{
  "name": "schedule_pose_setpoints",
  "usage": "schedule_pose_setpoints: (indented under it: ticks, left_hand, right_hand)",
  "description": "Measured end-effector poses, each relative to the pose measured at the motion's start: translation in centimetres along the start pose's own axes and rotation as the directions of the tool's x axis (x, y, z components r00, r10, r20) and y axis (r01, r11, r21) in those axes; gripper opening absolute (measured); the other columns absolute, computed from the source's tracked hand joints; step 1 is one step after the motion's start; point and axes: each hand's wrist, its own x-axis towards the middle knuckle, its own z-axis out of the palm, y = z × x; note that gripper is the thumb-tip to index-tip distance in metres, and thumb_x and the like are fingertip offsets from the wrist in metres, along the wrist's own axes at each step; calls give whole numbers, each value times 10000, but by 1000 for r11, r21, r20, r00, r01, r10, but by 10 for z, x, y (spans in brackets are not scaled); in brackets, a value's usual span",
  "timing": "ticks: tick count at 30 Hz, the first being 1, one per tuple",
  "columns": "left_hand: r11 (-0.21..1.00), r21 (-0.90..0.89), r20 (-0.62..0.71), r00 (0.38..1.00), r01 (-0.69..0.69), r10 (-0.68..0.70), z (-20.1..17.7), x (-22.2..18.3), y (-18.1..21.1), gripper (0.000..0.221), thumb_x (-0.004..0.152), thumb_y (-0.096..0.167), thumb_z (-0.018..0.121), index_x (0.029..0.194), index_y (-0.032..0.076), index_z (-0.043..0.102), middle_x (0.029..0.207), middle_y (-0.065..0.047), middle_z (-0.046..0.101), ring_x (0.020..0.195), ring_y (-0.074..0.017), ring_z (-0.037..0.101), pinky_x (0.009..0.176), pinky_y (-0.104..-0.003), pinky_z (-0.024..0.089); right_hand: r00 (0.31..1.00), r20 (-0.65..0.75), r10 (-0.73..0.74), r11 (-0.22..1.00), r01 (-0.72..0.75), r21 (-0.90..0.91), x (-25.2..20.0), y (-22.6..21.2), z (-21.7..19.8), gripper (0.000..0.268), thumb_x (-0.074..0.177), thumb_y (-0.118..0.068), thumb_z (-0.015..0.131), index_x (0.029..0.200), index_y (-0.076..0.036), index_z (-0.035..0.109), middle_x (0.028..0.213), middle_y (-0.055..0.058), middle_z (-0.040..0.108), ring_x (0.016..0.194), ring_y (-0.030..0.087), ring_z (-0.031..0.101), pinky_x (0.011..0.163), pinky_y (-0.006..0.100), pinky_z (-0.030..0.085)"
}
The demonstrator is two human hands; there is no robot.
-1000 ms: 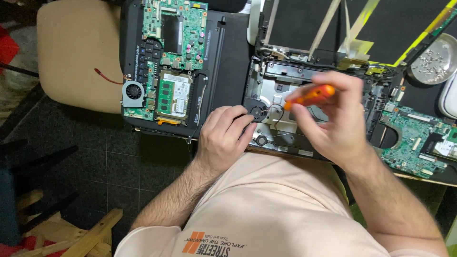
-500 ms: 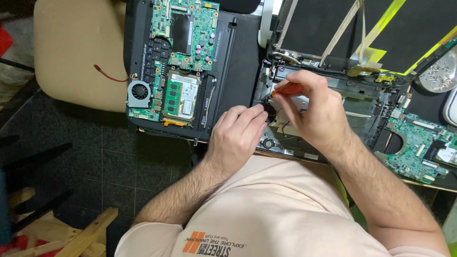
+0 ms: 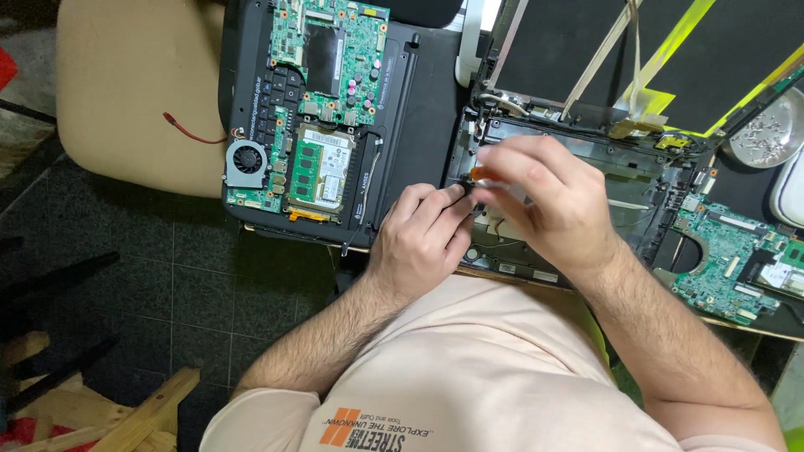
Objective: Disassembling and reassembling a laptop computer, including removing the motherboard and internal components using a screwdriver.
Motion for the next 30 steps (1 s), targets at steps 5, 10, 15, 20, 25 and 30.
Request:
schedule_pose_setpoints:
  ticks: [5, 10, 15, 20, 25, 30]
  left_hand:
    - [1000, 7, -26, 1000, -9, 9, 0, 1, 0, 145, 1093, 141, 823, 1222, 132, 888, 1182, -48, 792, 1055, -267, 760, 918, -409, 697]
    - [1000, -24, 52, 999, -11, 12, -12, 9, 5, 155, 1102, 85, 851, 1249, 44, 878, 1238, -103, 808, 1049, -321, 733, 942, -435, 679]
    - [999, -33, 159, 987, 12, -7, -19, 11, 8, 260, 1114, 60, 839, 1363, -15, 824, 1322, -126, 801, 1072, -363, 699, 948, -480, 667]
    - [999, -41, 163, 986, -6, 12, -19, 13, 7, 232, 1103, 46, 891, 1317, -32, 847, 1308, -158, 809, 1074, -377, 696, 975, -467, 659]
    - [999, -39, 175, 985, 18, -11, -19, 12, 8, 277, 1102, 50, 854, 1373, -6, 841, 1317, -106, 804, 1070, -361, 680, 954, -469, 657]
    - [998, -52, 183, 983, 18, -9, -21, 14, 8, 256, 1103, 45, 885, 1342, -31, 835, 1333, -147, 808, 1091, -370, 693, 983, -469, 658]
  right_hand:
    - [995, 52, 87, 943, -100, 318, 13, -9, -18, 180, 1204, -90, 844, 1360, -109, 932, 1187, 102, 830, 787, 214, 858, 771, 431, 728]
    - [936, 266, 229, 644, -351, 680, 17, -9, -23, 316, 1185, 66, 729, 1466, -44, 633, 1315, 240, 830, 1125, 286, 872, 938, 406, 739]
    - [863, 419, 282, 545, -503, 670, 18, -1, -20, 411, 974, -36, 991, 1131, -88, 615, 1175, 213, 889, 1111, 240, 895, 960, 309, 734]
    - [864, 473, 174, 511, -490, 707, 18, 2, -23, 437, 1302, -254, 537, 1584, 25, 720, 1451, 154, 595, 828, 233, 811, 783, 297, 694]
    - [860, 473, 192, 362, -510, 780, 13, 4, -13, 239, 1228, -212, 696, 1351, -107, 519, 1305, 201, 773, 1057, 172, 726, 972, 335, 663]
    - [861, 445, 246, 607, -495, 622, 19, 2, -20, 240, 1280, -119, 590, 1376, -50, 799, 1458, 136, 593, 824, 134, 705, 773, 260, 700]
